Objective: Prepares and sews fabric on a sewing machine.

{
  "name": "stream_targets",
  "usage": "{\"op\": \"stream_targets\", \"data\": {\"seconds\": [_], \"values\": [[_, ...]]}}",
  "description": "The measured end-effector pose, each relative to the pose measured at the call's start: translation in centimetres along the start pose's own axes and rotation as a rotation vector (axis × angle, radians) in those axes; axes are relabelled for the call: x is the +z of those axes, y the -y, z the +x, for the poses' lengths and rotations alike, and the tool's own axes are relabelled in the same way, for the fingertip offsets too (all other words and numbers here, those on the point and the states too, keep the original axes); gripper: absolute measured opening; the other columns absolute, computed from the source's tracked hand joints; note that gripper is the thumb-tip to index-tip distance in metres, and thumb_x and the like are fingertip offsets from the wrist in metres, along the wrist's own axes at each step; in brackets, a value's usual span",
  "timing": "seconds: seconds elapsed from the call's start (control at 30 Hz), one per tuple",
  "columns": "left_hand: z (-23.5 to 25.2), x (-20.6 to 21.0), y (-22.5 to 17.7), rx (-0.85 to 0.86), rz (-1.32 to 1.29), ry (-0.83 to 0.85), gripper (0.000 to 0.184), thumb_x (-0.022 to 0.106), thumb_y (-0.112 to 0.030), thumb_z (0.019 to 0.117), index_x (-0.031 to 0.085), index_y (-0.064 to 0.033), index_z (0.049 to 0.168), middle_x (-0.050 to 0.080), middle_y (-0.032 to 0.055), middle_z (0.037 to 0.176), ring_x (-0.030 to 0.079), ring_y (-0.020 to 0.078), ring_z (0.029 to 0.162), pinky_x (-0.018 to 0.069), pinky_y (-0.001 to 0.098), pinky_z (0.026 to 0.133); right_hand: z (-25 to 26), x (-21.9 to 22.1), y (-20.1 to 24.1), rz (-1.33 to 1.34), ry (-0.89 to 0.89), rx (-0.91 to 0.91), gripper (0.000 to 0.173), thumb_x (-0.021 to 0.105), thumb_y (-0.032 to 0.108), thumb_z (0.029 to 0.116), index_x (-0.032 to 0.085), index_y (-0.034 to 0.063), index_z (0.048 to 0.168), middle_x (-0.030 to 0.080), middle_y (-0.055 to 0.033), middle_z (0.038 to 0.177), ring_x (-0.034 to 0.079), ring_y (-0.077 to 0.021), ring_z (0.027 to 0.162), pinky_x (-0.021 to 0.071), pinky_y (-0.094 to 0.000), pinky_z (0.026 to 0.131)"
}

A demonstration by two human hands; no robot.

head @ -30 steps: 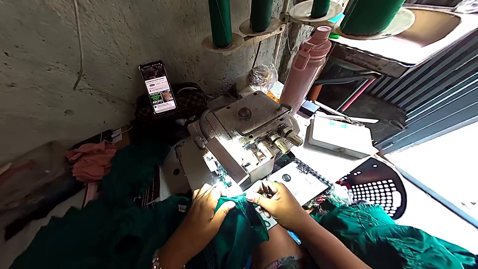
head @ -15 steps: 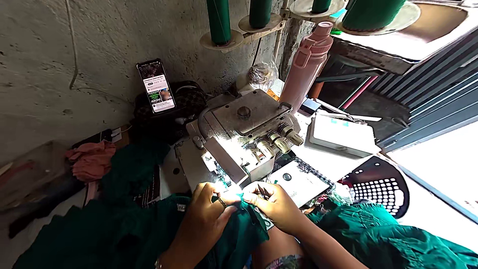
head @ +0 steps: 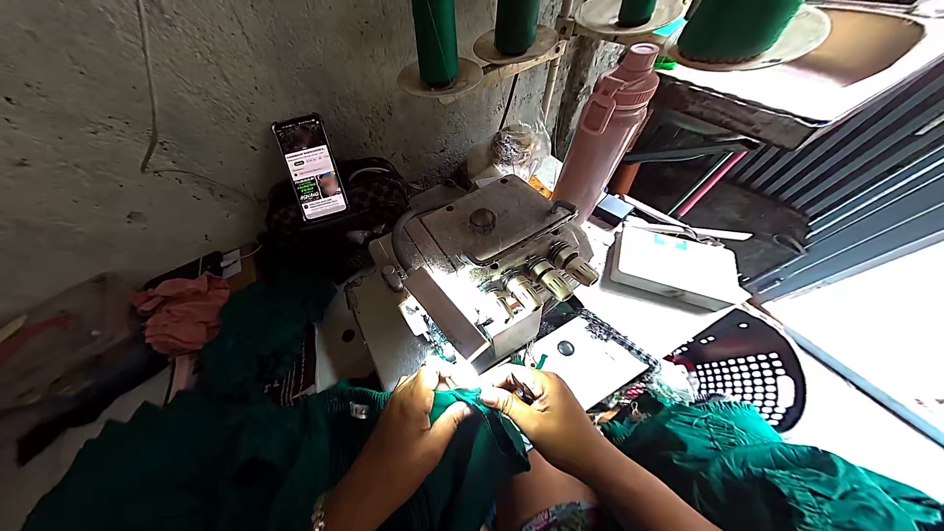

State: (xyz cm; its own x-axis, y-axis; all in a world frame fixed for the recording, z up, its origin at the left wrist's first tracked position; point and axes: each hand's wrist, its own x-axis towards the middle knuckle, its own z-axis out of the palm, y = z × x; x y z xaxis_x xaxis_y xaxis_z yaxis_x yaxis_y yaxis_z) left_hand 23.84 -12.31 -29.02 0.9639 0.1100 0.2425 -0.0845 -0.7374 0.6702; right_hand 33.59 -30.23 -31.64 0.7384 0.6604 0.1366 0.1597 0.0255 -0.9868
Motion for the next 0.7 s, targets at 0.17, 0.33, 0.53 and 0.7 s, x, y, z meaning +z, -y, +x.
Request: {"op": "stream_targets", "data": {"seconds": [0.17,0.33,0.53,0.7], "values": [[0.2,-0.61,-0.1,-0.078,0.018,0.017,0.028,0.063,-0.034,0.0948,0.074,-0.0085,0.102,0.073,-0.0005,0.095,0.066,0.0051,0.094,0.0506,0.0245,0.089,0.03,-0.22,-0.36,0.02,-0.028,-0.032,0.01,0.066,0.016,0.0948,0.072,0.0085,0.092,0.069,0.0095,0.083,0.057,0.0117,0.071,0.0464,-0.0066,0.065],[0.33,-0.62,-0.36,-0.069,0.087,0.018,0.029,0.063,-0.035,0.0938,0.075,-0.0085,0.094,0.072,0.0007,0.09,0.066,0.0089,0.091,0.0503,0.0261,0.086,0.03,-0.34,-0.57,0.057,-0.032,-0.022,0.008,0.066,0.014,0.0942,0.073,0.0088,0.092,0.069,0.0105,0.081,0.056,0.0116,0.068,0.0458,-0.0067,0.063],[0.49,-0.37,-0.38,-0.039,0.138,0.016,0.033,0.061,-0.035,0.095,0.074,-0.0063,0.085,0.068,0.0034,0.082,0.065,0.0139,0.087,0.0497,0.0303,0.084,0.16,-0.41,-0.33,0.033,-0.024,-0.025,0.009,0.066,0.015,0.0946,0.072,0.0093,0.091,0.066,0.0114,0.079,0.051,0.0126,0.062,0.0421,-0.0059,0.058],[0.65,-0.28,-0.66,-0.052,0.145,0.014,0.033,0.059,-0.035,0.0956,0.073,-0.0072,0.083,0.066,0.0029,0.081,0.064,0.0147,0.086,0.0494,0.034,0.083,0.48,-0.13,-0.67,-0.217,-0.054,-0.253,0.028,0.072,0.036,0.0923,0.076,0.0091,0.099,0.07,0.0072,0.085,0.046,0.0104,0.061,0.038,-0.0076,0.055]]}}
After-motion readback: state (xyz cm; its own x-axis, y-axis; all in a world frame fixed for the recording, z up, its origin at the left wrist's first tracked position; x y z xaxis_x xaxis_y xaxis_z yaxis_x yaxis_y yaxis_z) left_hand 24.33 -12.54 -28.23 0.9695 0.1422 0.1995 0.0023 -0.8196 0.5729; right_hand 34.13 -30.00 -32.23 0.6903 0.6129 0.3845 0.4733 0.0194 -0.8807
